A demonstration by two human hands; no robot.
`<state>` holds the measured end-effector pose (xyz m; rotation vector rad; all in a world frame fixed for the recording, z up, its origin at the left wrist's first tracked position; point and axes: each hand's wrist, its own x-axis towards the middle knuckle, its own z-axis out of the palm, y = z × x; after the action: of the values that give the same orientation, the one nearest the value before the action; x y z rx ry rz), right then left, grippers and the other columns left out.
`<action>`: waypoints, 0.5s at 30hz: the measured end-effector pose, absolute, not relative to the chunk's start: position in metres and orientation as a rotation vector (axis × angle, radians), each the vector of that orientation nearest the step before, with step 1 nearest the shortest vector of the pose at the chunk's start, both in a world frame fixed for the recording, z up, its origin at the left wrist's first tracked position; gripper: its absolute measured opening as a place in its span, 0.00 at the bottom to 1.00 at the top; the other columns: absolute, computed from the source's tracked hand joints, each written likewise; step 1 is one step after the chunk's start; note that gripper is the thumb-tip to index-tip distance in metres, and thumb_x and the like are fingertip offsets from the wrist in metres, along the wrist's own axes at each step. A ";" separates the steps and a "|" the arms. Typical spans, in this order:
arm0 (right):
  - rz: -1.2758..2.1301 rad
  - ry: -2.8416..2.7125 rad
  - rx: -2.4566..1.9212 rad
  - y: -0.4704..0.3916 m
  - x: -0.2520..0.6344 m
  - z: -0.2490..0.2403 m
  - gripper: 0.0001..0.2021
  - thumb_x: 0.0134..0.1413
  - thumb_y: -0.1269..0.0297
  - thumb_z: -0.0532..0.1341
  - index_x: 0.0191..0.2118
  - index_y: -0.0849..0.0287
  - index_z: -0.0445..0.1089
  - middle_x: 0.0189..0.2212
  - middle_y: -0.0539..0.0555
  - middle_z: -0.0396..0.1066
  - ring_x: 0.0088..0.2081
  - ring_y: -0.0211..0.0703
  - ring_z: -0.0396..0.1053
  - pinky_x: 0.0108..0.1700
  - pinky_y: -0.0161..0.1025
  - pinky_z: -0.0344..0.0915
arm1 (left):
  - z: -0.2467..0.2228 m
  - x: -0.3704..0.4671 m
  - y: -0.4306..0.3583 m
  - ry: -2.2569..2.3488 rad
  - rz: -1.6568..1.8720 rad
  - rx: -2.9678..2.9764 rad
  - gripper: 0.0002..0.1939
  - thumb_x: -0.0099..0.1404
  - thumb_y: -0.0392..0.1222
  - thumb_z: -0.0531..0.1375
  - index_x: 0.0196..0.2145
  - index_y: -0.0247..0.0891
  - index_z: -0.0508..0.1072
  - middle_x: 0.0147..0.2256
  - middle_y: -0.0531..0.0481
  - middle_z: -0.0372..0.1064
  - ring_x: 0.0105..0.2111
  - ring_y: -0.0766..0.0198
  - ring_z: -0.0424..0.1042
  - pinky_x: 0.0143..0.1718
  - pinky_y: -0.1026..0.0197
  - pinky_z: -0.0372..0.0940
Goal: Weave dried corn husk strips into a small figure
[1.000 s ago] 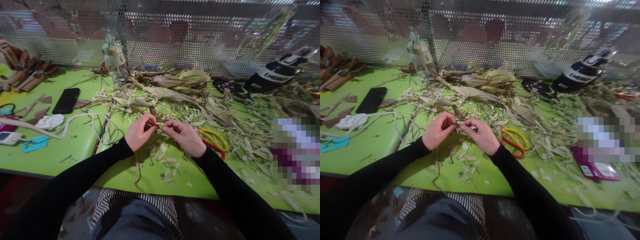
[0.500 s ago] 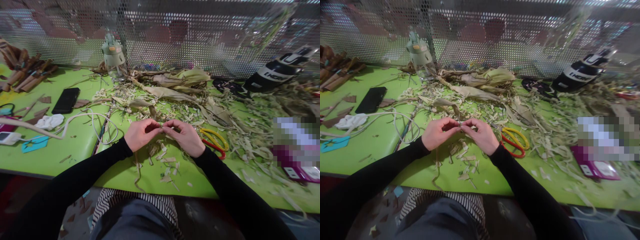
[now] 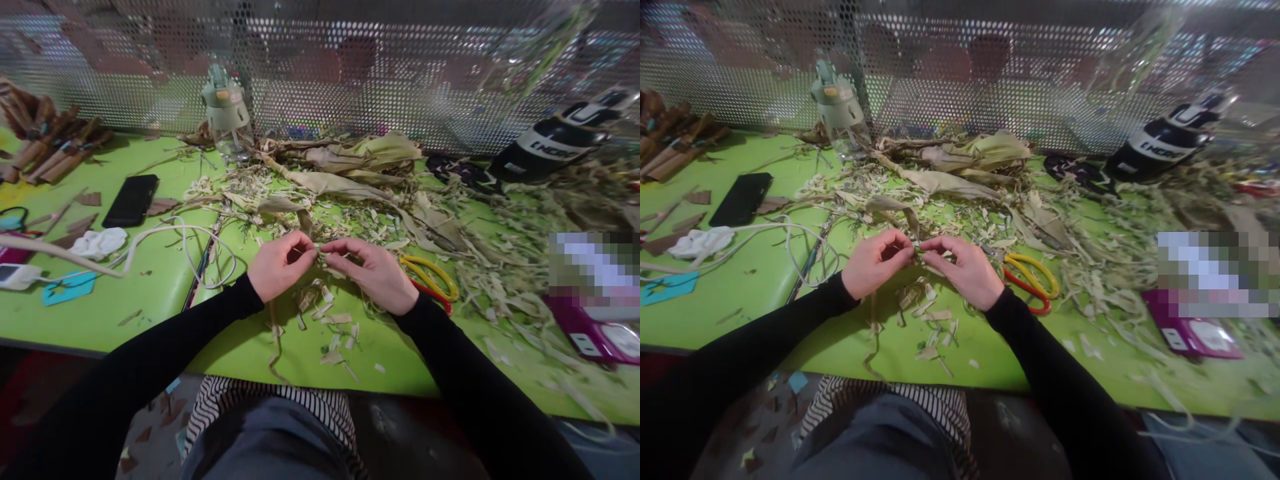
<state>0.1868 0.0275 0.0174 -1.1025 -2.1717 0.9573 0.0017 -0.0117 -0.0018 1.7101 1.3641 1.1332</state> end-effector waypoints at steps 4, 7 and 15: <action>0.715 -2.390 -1.019 0.029 0.193 0.024 0.10 0.59 0.59 0.55 0.34 0.55 0.72 0.32 0.53 0.74 0.35 0.45 0.68 0.40 0.45 0.63 | -0.004 0.000 -0.009 1.350 1.155 1.604 0.06 0.61 0.41 0.56 0.30 0.36 0.66 0.26 0.53 0.68 0.24 0.70 0.67 0.27 0.66 0.63; 0.665 -2.507 -0.915 0.030 0.197 0.030 0.11 0.61 0.61 0.52 0.33 0.57 0.69 0.30 0.54 0.71 0.34 0.44 0.66 0.40 0.44 0.62 | -0.005 -0.003 -0.006 1.369 1.123 1.579 0.05 0.60 0.41 0.56 0.29 0.37 0.65 0.25 0.54 0.67 0.23 0.70 0.67 0.27 0.66 0.63; 0.944 -2.629 -0.733 0.026 0.202 0.044 0.12 0.63 0.58 0.50 0.33 0.56 0.66 0.30 0.52 0.68 0.31 0.40 0.65 0.35 0.39 0.61 | -0.006 -0.011 0.003 1.485 1.129 1.704 0.05 0.59 0.40 0.55 0.28 0.37 0.64 0.24 0.56 0.65 0.23 0.71 0.63 0.27 0.66 0.60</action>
<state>0.2018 0.0264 0.0436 -0.7331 -2.6290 0.9441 -0.0111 0.0026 -0.0059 1.7042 1.4853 1.1291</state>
